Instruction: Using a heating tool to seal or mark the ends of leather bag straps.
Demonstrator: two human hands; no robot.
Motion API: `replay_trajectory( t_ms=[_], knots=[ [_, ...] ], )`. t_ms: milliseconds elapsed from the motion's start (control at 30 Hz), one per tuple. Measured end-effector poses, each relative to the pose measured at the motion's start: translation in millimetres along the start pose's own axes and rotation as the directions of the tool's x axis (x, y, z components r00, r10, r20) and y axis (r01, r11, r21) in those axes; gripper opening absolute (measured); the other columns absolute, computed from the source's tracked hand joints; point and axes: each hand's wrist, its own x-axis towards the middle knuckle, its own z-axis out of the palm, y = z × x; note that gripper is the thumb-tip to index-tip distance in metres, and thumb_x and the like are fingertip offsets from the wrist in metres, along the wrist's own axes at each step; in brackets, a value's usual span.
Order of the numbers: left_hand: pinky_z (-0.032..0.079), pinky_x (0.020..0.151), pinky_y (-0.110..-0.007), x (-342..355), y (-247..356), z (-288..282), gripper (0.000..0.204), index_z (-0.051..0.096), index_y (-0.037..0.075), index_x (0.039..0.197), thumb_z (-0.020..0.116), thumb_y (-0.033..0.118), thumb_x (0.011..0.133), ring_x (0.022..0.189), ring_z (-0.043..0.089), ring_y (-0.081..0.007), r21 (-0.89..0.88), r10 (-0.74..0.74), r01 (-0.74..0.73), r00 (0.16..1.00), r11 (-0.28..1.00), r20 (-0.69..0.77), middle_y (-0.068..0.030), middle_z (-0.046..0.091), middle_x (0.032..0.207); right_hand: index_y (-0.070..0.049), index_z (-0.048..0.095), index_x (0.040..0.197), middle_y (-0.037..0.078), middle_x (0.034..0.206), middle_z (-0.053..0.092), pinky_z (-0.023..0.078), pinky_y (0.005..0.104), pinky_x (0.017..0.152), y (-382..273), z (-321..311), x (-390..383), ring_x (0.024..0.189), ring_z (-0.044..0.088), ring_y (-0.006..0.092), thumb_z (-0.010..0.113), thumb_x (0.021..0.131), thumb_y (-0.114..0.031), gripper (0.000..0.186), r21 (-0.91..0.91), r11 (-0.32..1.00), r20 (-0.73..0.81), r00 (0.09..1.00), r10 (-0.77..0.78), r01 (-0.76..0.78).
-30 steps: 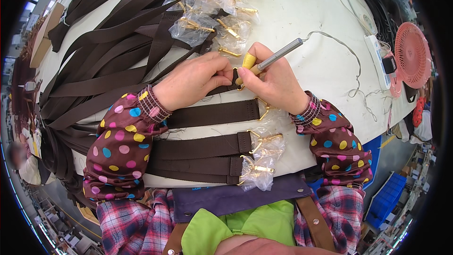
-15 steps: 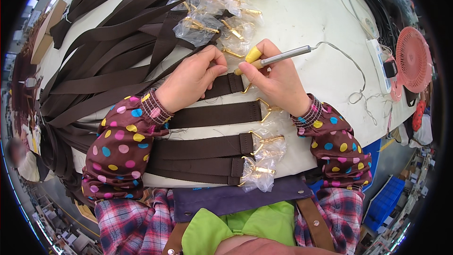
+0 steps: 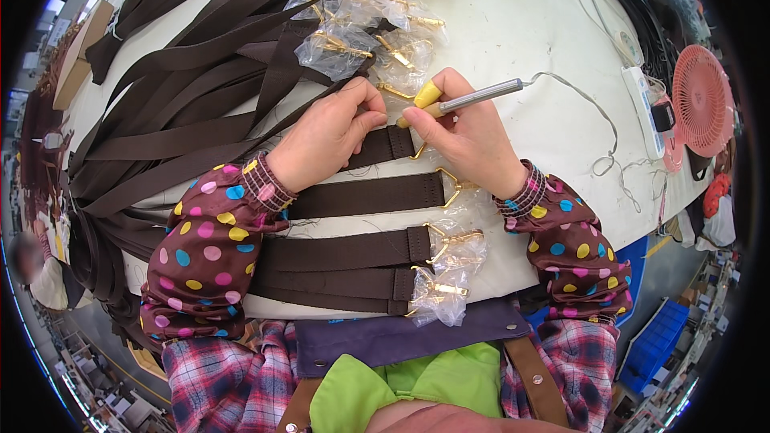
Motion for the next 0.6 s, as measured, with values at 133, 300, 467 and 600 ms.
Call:
replay_trajectory(
  t_ms=[133, 300, 467, 600],
  knots=[
    [0.041, 0.044, -0.026, 0, 1, 0, 0.01, 0.047, 0.004, 0.093, 0.054, 0.012, 0.094, 0.05, 0.049, -0.0096, -0.004, 0.011, -0.011, 1.0, 1.0, 0.001, -0.0025, 0.05, 0.063, -0.002, 0.048, 0.087, 0.004, 0.062, 0.055, 0.038, 0.0248, 0.048, -1, -1, -1, 0.053, 0.048, 0.0079, 0.068, 0.087, -0.017, 0.024, 0.005, 1.0, 0.002, 1.0, 0.009, -0.009],
    [0.041, 0.046, -0.026, -1, 4, 0, 0.01, 0.048, 0.004, 0.093, 0.054, 0.011, 0.094, 0.051, 0.049, -0.0102, -0.016, -0.011, 0.011, 1.0, 1.0, -0.001, -0.0032, 0.05, 0.065, -0.002, 0.051, 0.088, 0.004, 0.064, 0.055, 0.039, 0.0243, 0.049, -3, -3, -2, 0.055, 0.048, 0.0079, 0.067, 0.087, -0.018, 0.023, -0.027, 1.0, 0.002, 1.0, -0.007, 0.007],
    [0.041, 0.047, -0.021, -9, 0, -2, 0.007, 0.049, 0.005, 0.095, 0.055, 0.01, 0.094, 0.057, 0.048, -0.0054, 0.124, 0.114, -0.113, 0.993, 0.986, 0.0, 0.0, 0.05, 0.073, -0.004, 0.058, 0.096, 0.007, 0.074, 0.06, 0.045, 0.03, 0.059, -5, -25, -7, 0.065, 0.057, 0.0192, 0.07, 0.082, -0.014, 0.021, -0.309, 0.9, 0.073, 0.951, -0.299, 0.307],
    [0.045, 0.059, -0.033, -28, 2, -6, 0.012, 0.052, 0.003, 0.092, 0.062, 0.005, 0.086, 0.064, 0.056, -0.0262, 0.449, 0.35, -0.284, 0.934, 0.847, -0.068, -0.0106, 0.055, 0.081, -0.006, 0.06, 0.096, 0.011, 0.085, 0.062, 0.048, 0.0367, 0.069, 1, -41, -15, 0.079, 0.059, 0.0308, 0.071, 0.076, -0.011, 0.024, -0.53, 0.715, 0.208, 0.887, -0.412, 0.456]
  ],
)
